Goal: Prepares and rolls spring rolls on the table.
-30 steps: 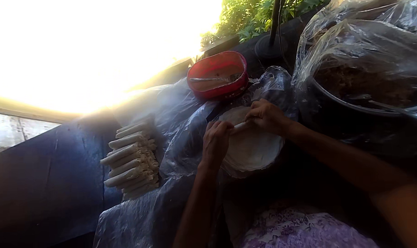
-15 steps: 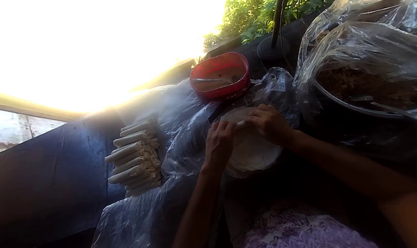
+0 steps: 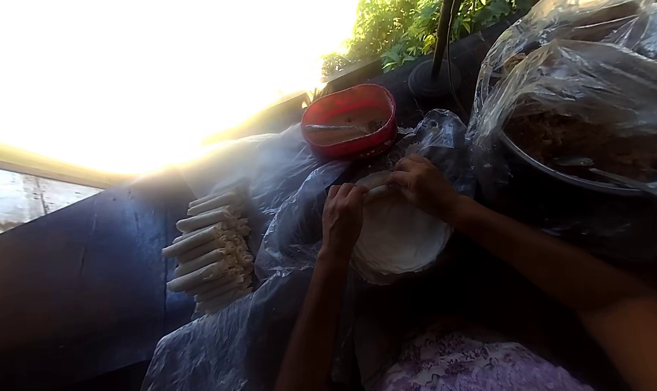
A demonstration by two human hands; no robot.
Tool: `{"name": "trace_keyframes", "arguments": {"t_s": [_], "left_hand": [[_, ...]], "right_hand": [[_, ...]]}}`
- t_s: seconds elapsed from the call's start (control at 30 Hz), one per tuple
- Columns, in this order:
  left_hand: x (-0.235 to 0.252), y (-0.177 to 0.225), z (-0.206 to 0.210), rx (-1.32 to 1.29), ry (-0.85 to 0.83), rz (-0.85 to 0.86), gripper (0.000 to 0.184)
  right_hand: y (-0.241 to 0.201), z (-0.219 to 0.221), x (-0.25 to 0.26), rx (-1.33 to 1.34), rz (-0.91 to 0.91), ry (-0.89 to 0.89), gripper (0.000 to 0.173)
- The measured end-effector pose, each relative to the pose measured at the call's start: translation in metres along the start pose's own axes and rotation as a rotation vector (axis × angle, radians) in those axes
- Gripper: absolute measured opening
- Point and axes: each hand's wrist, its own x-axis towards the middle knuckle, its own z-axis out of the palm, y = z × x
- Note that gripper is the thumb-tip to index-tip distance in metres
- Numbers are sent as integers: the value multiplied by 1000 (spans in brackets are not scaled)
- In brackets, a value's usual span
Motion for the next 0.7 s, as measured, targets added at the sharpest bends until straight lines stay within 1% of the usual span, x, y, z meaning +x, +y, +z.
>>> {"name": "trace_keyframes", "arguments": {"t_s": [0.1,0.23,0.3,0.4,0.5,0.6,0.7], "left_hand": [[-1,-1,2,-7,30,2,12],[2,-1,3,1,27,39,12],[3,0,3,-12,28,82,15],[3,1,1,-47,18,135,21],[6,-1,-6,-86,-71,121,17],[14,-1,-9,-111,-162,65,22],[22,-4,-8,-164,-178,16,21]], "right_hand": [[-1,3,-1,-41,-14,17,15],[-2,2,2,-70,-33,9,15],[-5,0,4,-89,-65,25,14],[-12,-4,-1,-108,-140,54,19],[-11,-1,-6,-151,-193,25,20],[-7,0,-5,-166,-159,-12,23],[-4,-2,1,-103,-103,-54,26]]}}
